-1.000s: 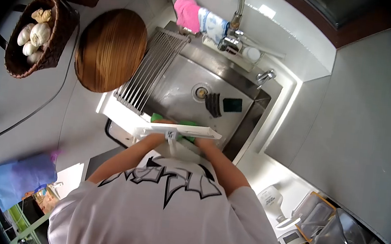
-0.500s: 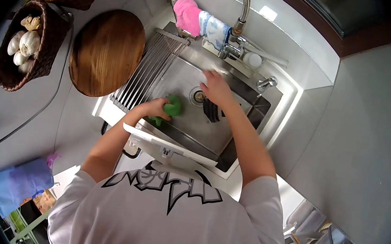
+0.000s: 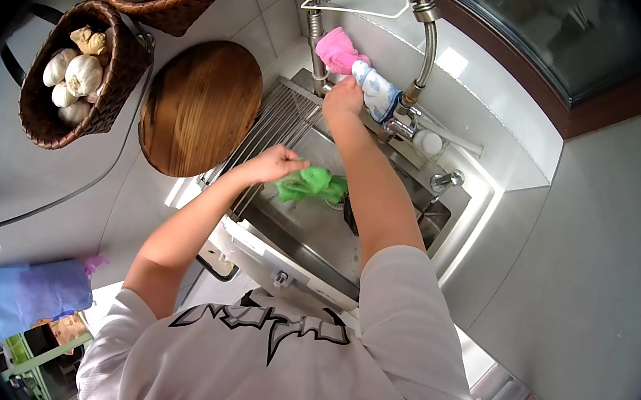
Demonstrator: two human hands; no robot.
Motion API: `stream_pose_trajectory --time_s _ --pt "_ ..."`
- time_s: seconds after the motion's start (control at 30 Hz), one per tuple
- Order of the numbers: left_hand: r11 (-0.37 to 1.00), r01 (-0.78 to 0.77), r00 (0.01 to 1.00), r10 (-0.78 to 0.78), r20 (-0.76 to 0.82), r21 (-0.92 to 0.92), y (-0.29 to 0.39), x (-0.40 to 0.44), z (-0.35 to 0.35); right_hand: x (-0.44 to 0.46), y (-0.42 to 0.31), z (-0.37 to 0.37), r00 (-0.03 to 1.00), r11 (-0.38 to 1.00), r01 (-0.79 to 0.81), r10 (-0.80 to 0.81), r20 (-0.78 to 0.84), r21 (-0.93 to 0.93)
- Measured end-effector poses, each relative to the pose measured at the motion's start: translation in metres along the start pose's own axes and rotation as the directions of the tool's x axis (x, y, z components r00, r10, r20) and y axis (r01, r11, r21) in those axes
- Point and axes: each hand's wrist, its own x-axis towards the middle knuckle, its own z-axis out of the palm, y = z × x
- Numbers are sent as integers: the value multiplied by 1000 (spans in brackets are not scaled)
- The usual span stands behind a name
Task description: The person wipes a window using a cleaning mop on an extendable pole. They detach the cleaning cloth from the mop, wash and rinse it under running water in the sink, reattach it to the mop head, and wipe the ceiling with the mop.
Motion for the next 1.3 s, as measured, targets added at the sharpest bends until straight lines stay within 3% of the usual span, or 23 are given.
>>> stream_pose_trajectory --time_s 0.1,0.13,0.2,0.23,0.3,0.33,0.4,0.5,0.53,0.63,0.67,0.73,0.8,0.9,0.97,1.0,1.07,1.1,1.2,1.3 --pt "963 87 996 -91 -3 -256 17 17 3 -16 0 7 997 1000 14 -15 -74 -21" --pt "941 87 996 -89 10 -328 18 26 5 -23 -1 16 959 992 27 9 -282 123" --pt "909 96 995 -81 53 -406 30 35 9 -45 -3 33 764 917 138 142 -629 374" --pt "924 104 994 -82 76 -367 38 35 14 -59 3 39 826 752 233 181 -534 616" --pt "950 112 990 -80 119 -290 49 35 26 -91 22 53 932 239 289 152 -330 927" --pt "946 133 975 -72 209 -297 50 39 27 -110 30 62 957 119 227 157 -244 967" --pt "950 134 974 -73 214 -284 47 53 33 -142 37 78 988 -129 91 137 -73 987" --pt "944 225 952 -161 259 -242 66 54 32 -160 23 96 957 -180 254 188 -220 950" --pt "936 272 938 -206 279 -225 72 51 31 -166 23 91 969 -76 213 148 -200 974" --pt "986 164 933 -152 327 -8 39 69 34 -171 22 88 990 186 118 57 -131 975" --pt "955 -116 948 25 316 272 1 96 23 -169 20 101 993 232 95 41 -107 968" --pt "861 -87 992 32 119 501 4 106 -20 -168 17 109 998 317 50 18 -59 947" --pt "852 61 968 77 -238 521 6 123 -54 -166 16 116 999 320 -8 46 -8 947" --pt "899 99 766 205 -609 427 -13 171 -90 -167 14 117 994 246 -49 102 25 968" --pt "952 35 694 197 -693 306 -26 198 -102 -165 15 124 993 213 -92 87 75 973" --pt "963 47 662 168 -730 264 -33 209 -104 -163 16 132 989 297 -142 69 127 944" --pt "981 64 597 109 -795 183 -43 230 -106 -165 15 126 977 258 -212 76 199 943" --pt "981 74 586 101 -804 178 -47 239 -107 -166 16 126 968 240 -249 78 237 938" --pt "978 105 563 92 -821 182 -58 259 -107 -168 12 143 989 345 -125 122 87 930" --pt "983 92 554 84 -828 161 -64 265 -106 -170 10 148 975 261 -218 104 197 941"
